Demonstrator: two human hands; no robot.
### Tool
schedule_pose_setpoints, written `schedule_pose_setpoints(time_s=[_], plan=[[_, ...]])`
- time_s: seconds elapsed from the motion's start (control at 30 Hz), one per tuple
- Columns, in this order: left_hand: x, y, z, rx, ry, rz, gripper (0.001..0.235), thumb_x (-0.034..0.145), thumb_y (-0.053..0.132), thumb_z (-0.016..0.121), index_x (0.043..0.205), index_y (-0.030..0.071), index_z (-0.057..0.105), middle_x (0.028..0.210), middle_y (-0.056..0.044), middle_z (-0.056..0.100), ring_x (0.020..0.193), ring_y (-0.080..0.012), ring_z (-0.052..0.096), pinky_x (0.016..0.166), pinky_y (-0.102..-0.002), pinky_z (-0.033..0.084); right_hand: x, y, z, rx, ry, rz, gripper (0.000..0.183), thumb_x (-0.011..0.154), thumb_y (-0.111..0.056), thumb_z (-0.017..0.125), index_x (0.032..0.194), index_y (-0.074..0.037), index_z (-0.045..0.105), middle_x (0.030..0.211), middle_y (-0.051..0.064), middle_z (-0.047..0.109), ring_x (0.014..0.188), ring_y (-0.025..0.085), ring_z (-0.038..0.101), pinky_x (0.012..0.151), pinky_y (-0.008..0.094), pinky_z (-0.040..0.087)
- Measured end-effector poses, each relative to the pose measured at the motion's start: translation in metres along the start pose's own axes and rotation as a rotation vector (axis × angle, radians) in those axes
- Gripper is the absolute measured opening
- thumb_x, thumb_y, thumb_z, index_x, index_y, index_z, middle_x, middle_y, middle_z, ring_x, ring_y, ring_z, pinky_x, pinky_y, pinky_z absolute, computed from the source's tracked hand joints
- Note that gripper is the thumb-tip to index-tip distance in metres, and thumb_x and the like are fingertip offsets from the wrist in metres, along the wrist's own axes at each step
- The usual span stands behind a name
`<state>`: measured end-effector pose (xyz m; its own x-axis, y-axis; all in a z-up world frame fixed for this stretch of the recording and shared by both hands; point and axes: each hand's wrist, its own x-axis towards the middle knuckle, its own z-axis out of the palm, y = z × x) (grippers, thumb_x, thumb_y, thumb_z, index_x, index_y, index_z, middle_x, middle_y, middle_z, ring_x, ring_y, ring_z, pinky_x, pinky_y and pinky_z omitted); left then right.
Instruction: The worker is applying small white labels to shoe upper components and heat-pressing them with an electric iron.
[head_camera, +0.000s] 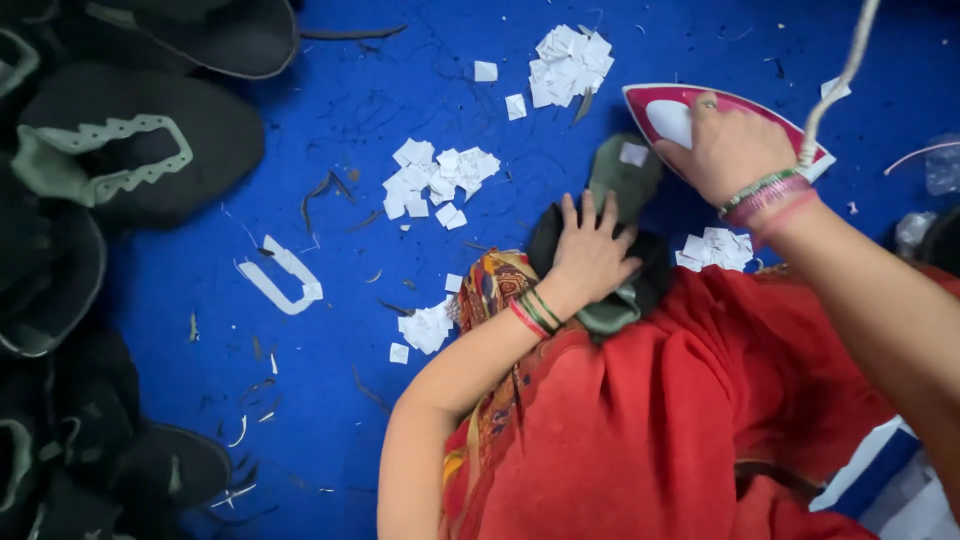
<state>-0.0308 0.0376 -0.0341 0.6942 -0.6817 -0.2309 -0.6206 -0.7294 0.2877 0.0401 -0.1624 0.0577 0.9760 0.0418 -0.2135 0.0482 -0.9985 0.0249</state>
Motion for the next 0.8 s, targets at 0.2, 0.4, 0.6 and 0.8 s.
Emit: schedule_pose_setpoints(time_s=[0.2, 0.4, 0.6, 0.8], plan=[[-0.002, 0.005, 0.008, -0.058, 0.03, 0.11, 0.064, 0.09, 0.063, 0.053, 0.141, 0.026, 0.063, 0.161, -0.023, 0.037, 0.149, -0.0519, 0.028, 0.121, -0.072, 0.008, -0.028, -0.008, 0.034, 0.013, -0.082, -0.092, 0.06, 0.094, -0.057, 0.062, 0.116, -0.002, 0.061, 0.081, 0.019, 0.073, 0.069, 0.034, 0.073, 0.053, 0.046, 0.058], [-0.002, 0.026, -0.036, 0.026, -0.234, 0.038, 0.101, 0.076, 0.09, 0.044, 0.147, 0.018, 0.052, 0.16, -0.028, 0.028, 0.148, -0.0532, 0.018, 0.114, -0.075, -0.002, -0.022, 0.0, 0.028, 0.068, -0.051, -0.165, 0.054, 0.099, -0.053, 0.061, 0.117, -0.002, 0.06, 0.081, 0.018, 0.073, 0.069, 0.035, 0.072, 0.056, 0.047, 0.057], [0.004, 0.018, -0.017, -0.006, -0.098, 0.074, 0.099, 0.074, 0.085, 0.05, 0.147, 0.018, 0.053, 0.16, -0.028, 0.031, 0.148, -0.0536, 0.02, 0.115, -0.075, 0.0, -0.036, 0.019, 0.039, -0.013, -0.066, -0.167, 0.055, 0.094, -0.053, 0.062, 0.116, -0.002, 0.06, 0.088, 0.018, 0.073, 0.07, 0.034, 0.073, 0.055, 0.047, 0.058], [0.003, 0.022, -0.011, 0.029, -0.112, 0.066, 0.095, 0.074, 0.083, 0.054, 0.146, 0.02, 0.055, 0.158, -0.029, 0.031, 0.147, -0.055, 0.022, 0.115, -0.075, 0.002, 0.003, 0.018, 0.024, 0.046, 0.007, -0.127, 0.057, 0.103, -0.054, 0.06, 0.118, 0.001, 0.058, 0.083, 0.019, 0.072, 0.073, 0.036, 0.073, 0.059, 0.048, 0.057]])
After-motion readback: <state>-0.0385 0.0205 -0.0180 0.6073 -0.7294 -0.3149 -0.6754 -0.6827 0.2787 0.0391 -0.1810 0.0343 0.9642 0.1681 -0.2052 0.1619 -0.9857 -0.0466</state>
